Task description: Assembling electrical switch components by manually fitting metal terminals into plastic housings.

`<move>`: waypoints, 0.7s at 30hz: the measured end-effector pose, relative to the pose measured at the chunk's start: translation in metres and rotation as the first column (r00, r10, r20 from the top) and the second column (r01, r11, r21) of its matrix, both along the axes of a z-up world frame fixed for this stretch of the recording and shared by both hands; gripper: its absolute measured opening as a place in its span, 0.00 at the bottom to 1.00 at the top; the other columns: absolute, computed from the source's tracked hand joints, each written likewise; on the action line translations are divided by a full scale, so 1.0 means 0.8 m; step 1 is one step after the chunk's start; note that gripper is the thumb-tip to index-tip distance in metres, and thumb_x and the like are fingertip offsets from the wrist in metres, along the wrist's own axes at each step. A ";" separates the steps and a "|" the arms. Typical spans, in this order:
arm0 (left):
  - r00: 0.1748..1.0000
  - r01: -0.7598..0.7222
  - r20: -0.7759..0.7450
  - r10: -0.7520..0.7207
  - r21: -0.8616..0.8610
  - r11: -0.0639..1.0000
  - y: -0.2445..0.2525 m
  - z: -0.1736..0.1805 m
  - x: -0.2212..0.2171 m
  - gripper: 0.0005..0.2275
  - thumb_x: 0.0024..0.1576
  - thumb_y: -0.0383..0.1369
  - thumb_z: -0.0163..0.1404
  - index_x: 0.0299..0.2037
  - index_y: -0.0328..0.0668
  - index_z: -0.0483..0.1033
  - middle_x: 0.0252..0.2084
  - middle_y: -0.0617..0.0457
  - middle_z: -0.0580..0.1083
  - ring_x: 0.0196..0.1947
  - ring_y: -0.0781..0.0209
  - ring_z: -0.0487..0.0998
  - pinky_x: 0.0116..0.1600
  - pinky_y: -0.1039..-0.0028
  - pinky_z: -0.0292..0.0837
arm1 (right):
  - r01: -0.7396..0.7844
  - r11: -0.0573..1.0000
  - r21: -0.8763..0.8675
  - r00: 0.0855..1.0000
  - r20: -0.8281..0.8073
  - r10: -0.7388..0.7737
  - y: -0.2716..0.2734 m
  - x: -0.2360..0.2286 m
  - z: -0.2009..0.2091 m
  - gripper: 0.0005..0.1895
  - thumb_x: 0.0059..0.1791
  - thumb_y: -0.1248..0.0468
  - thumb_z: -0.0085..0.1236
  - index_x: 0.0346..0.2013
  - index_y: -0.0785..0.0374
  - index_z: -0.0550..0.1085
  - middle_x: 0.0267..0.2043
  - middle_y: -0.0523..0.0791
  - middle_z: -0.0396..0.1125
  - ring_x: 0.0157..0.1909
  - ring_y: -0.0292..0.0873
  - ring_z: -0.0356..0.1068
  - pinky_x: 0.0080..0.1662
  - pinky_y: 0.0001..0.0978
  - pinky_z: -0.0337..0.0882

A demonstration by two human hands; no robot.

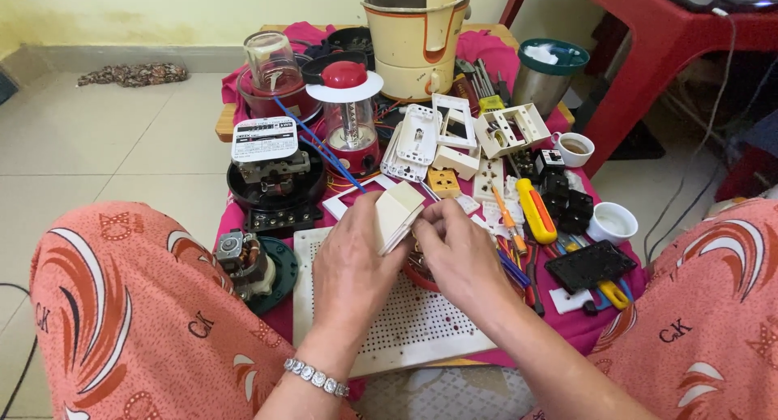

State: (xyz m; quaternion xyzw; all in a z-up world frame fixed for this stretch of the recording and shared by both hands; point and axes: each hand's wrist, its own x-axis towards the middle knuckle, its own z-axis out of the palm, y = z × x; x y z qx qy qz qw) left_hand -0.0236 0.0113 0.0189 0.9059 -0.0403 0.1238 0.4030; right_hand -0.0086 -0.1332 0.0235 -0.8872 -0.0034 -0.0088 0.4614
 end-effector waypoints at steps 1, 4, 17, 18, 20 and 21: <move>1.000 -0.001 0.000 0.001 0.000 1.000 0.000 0.000 0.000 0.26 0.51 0.31 0.60 0.61 0.41 0.66 0.50 0.32 0.75 0.53 0.31 0.77 0.54 0.45 0.70 | -0.001 1.000 0.000 1.000 0.000 0.001 0.000 0.002 -0.002 0.17 0.53 0.61 0.46 0.49 0.71 0.73 0.30 0.53 0.74 0.31 0.47 0.76 0.38 0.43 0.74; 1.000 -0.004 -0.007 0.004 -0.013 1.000 -0.001 0.001 0.000 0.26 0.51 0.30 0.60 0.61 0.39 0.66 0.50 0.31 0.75 0.53 0.29 0.77 0.55 0.43 0.69 | -0.007 1.000 0.009 0.999 0.037 0.007 0.000 0.004 -0.004 0.16 0.52 0.62 0.48 0.48 0.71 0.73 0.30 0.54 0.74 0.32 0.48 0.76 0.39 0.44 0.74; 0.999 0.041 0.005 -0.041 0.026 0.999 -0.003 0.003 -0.002 0.28 0.50 0.29 0.61 0.61 0.39 0.66 0.49 0.31 0.75 0.53 0.30 0.77 0.55 0.43 0.70 | 0.012 1.000 0.018 1.000 0.005 -0.012 -0.001 -0.007 -0.006 0.17 0.54 0.62 0.42 0.48 0.70 0.74 0.29 0.52 0.74 0.29 0.47 0.76 0.38 0.41 0.74; 0.999 0.040 0.014 -0.040 0.022 0.999 -0.002 0.002 -0.002 0.27 0.50 0.29 0.60 0.61 0.37 0.66 0.49 0.30 0.75 0.52 0.29 0.77 0.54 0.43 0.70 | 0.014 0.999 0.041 0.999 0.028 -0.016 -0.002 -0.006 -0.007 0.16 0.53 0.62 0.44 0.48 0.70 0.73 0.29 0.52 0.74 0.29 0.45 0.75 0.37 0.39 0.74; 0.999 0.037 0.018 -0.037 0.018 0.999 -0.003 0.012 -0.002 0.27 0.50 0.29 0.60 0.61 0.36 0.67 0.48 0.29 0.75 0.51 0.29 0.77 0.53 0.44 0.71 | 0.011 0.998 0.066 0.999 0.035 -0.014 -0.001 -0.007 -0.005 0.16 0.53 0.62 0.46 0.48 0.71 0.73 0.29 0.52 0.74 0.29 0.45 0.74 0.38 0.39 0.74; 0.999 0.033 0.023 -0.034 0.015 0.999 -0.004 0.017 -0.003 0.27 0.49 0.29 0.60 0.60 0.36 0.67 0.48 0.29 0.75 0.51 0.29 0.77 0.52 0.44 0.71 | 0.008 0.996 0.092 0.999 0.044 -0.012 0.000 -0.007 -0.002 0.15 0.52 0.63 0.48 0.49 0.71 0.73 0.29 0.51 0.73 0.29 0.44 0.74 0.38 0.38 0.74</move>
